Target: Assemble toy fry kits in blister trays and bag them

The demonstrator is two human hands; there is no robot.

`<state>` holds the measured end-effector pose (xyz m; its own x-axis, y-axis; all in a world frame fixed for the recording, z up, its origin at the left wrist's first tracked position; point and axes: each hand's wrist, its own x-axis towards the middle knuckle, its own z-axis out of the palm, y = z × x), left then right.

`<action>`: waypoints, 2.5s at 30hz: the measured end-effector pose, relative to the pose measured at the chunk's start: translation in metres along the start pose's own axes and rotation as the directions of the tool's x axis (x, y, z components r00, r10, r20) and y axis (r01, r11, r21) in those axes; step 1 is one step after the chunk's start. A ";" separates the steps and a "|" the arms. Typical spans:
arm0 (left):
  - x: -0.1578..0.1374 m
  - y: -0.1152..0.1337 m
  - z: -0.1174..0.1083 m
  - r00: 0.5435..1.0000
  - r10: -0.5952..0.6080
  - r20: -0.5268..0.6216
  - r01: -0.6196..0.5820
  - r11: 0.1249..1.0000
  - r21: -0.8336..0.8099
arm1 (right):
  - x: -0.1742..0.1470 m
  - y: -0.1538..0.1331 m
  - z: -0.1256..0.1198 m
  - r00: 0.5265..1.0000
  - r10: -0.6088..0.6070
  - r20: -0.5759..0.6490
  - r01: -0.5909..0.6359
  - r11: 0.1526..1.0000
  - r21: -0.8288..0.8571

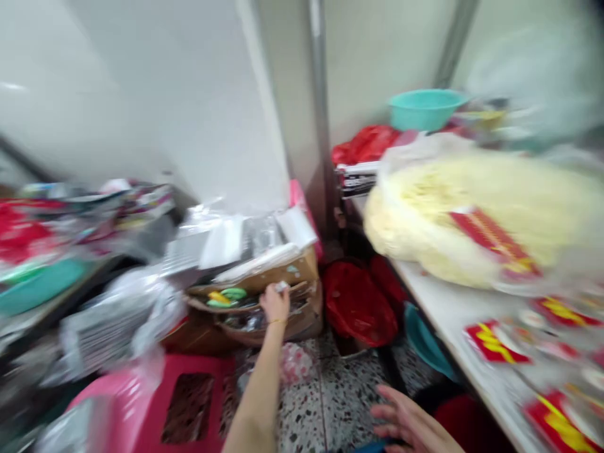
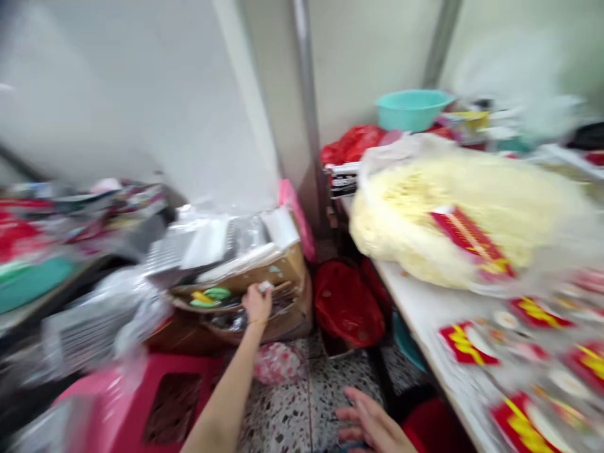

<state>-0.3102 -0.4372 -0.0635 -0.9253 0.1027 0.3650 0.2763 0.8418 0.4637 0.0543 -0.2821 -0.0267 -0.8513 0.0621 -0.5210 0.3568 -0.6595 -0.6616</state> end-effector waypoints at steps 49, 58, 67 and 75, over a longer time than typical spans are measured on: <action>-0.278 0.390 0.072 0.198 0.909 0.366 -0.861 0.339 -0.378 | -0.164 -0.090 -0.213 0.716 -0.697 -0.037 -0.413 -0.380 -0.827; -0.297 0.375 0.028 0.121 0.930 0.348 -0.832 0.286 -0.476 | -0.184 -0.069 -0.187 0.668 -0.744 -0.022 -0.322 -0.263 -0.910; -0.291 0.361 0.023 0.187 0.903 0.386 -0.755 0.384 -0.532 | -0.163 -0.076 -0.195 0.617 -0.787 -0.006 -0.263 -0.200 -0.944; -0.250 0.347 0.033 0.219 0.913 0.344 -0.672 0.397 -0.625 | -0.119 -0.132 -0.205 0.775 -0.632 -0.028 -0.261 -0.279 -0.924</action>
<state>0.0084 -0.1531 -0.0198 -0.0400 0.9733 0.2261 0.8940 -0.0662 0.4432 0.1878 -0.0486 0.0121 -0.8741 0.4857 -0.0006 0.4780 0.8601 -0.1782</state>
